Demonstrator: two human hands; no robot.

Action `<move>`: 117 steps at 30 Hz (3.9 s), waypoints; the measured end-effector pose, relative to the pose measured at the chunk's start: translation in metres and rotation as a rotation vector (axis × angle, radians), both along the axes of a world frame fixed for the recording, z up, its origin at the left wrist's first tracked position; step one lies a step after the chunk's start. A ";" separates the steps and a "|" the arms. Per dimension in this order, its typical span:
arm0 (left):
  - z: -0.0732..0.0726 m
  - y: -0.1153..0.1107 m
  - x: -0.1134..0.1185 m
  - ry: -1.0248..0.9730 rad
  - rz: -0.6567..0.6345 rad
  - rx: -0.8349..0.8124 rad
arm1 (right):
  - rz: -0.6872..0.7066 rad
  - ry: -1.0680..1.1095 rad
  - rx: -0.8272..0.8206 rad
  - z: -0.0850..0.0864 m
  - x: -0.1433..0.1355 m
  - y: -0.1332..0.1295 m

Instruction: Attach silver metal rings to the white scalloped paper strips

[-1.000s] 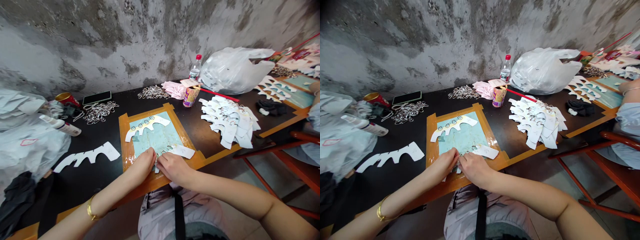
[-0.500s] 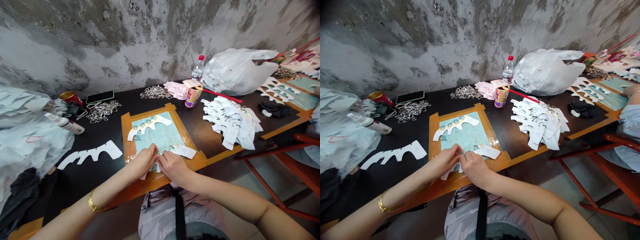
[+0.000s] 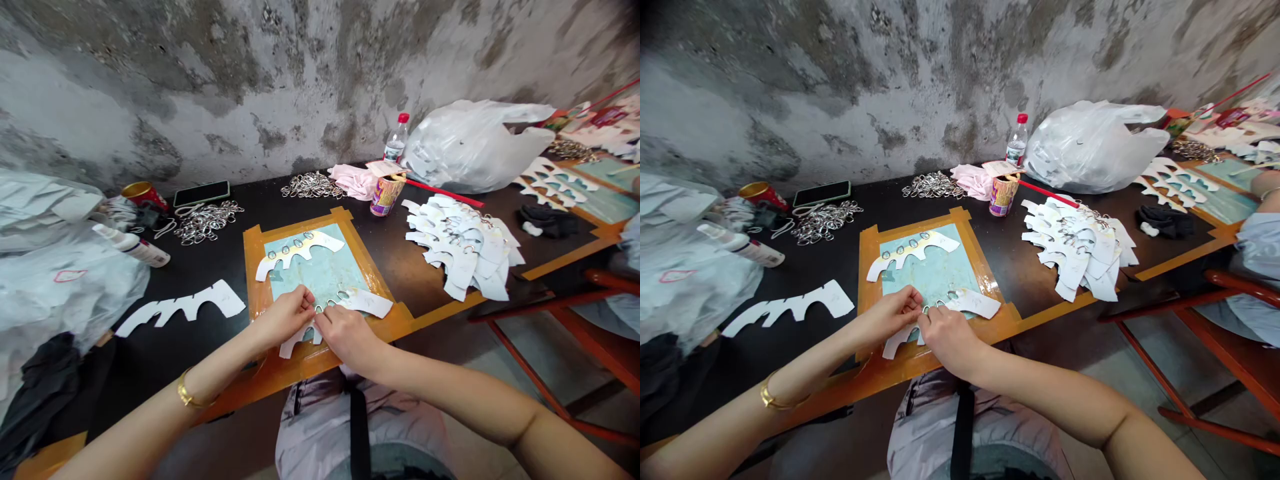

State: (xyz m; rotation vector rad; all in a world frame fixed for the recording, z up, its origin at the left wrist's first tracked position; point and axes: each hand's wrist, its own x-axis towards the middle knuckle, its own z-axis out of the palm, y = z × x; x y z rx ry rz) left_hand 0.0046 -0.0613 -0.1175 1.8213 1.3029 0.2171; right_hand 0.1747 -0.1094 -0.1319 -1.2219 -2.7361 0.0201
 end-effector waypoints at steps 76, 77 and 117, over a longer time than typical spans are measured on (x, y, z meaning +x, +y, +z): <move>-0.023 -0.020 -0.001 -0.053 0.077 0.440 | 0.136 -0.005 0.256 -0.016 -0.001 -0.012; -0.018 -0.019 0.001 -0.043 0.086 0.380 | 0.136 -0.013 0.243 -0.015 -0.001 -0.013; -0.019 -0.052 0.029 0.143 0.495 0.294 | 0.174 -0.056 0.214 -0.019 0.006 -0.013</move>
